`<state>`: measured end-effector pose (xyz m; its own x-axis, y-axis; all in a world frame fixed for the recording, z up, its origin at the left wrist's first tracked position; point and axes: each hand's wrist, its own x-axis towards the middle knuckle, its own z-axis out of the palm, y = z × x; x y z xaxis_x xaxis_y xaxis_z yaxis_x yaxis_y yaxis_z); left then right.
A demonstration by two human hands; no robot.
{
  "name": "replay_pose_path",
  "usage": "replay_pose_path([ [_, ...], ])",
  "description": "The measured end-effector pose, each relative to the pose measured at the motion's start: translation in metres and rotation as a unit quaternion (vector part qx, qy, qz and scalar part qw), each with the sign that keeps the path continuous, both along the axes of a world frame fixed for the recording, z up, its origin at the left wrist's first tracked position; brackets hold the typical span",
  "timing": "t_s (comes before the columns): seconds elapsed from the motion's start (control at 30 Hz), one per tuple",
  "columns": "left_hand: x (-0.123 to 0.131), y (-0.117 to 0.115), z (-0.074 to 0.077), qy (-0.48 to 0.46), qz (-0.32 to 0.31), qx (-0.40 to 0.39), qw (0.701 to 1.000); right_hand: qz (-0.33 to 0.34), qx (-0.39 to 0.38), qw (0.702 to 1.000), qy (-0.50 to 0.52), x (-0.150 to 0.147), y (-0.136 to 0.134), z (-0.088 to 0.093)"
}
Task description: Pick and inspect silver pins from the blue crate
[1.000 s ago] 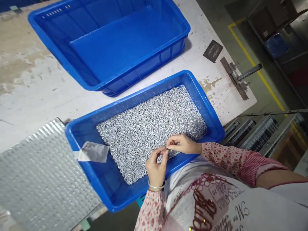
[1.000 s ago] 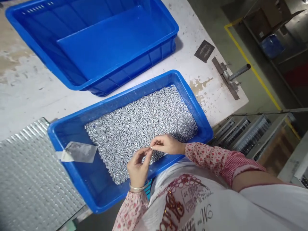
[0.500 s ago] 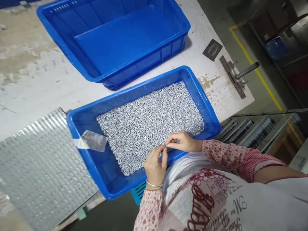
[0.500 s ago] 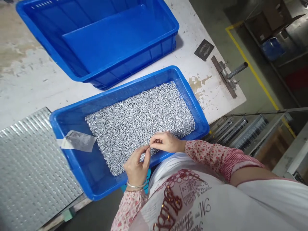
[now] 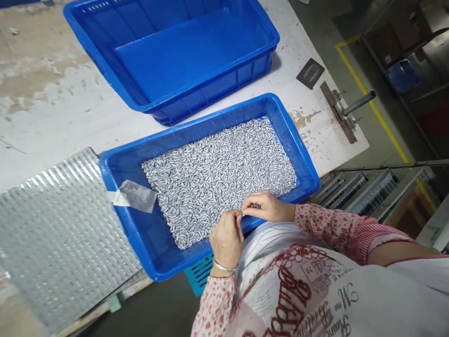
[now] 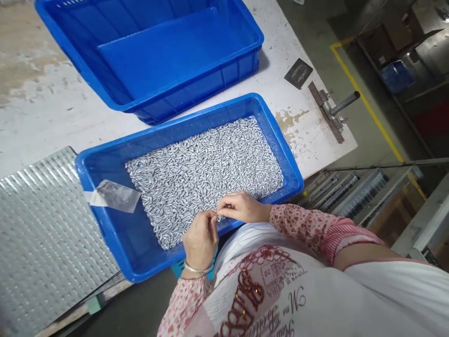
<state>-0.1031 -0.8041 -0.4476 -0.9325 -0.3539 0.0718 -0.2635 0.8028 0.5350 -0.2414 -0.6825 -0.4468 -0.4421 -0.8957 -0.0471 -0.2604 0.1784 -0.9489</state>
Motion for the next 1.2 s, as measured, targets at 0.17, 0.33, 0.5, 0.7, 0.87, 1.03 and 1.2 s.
replay_pose_path([
  [0.17, 0.004, 0.001, 0.001, -0.001, 0.046, 0.214, 0.976, -0.007, -0.004, 0.999, -0.047, 0.002, 0.001, 0.003],
  [0.33, 0.009, 0.002, 0.003, 0.005, 0.125, 0.431, 0.894, -0.015, -0.019, 0.997, -0.076, 0.003, 0.002, 0.005],
  [0.5, 0.012, 0.004, 0.005, 0.008, 0.177, 0.475, 0.862, -0.019, -0.051, 0.998, -0.042, 0.004, 0.002, 0.006],
  [0.7, 0.012, 0.007, 0.007, 0.018, 0.196, 0.477, 0.857, -0.023, -0.100, 0.994, 0.025, 0.007, 0.003, 0.004],
  [0.87, 0.011, 0.010, 0.007, 0.026, 0.202, 0.466, 0.861, -0.021, -0.123, 0.989, 0.083, 0.010, 0.004, 0.002],
  [1.03, 0.011, 0.011, 0.008, 0.022, 0.207, 0.464, 0.861, -0.017, -0.124, 0.987, 0.102, 0.013, 0.006, -0.001],
  [1.2, 0.010, 0.010, 0.011, 0.013, 0.206, 0.481, 0.852, -0.035, -0.103, 0.992, 0.069, 0.018, 0.008, -0.003],
])
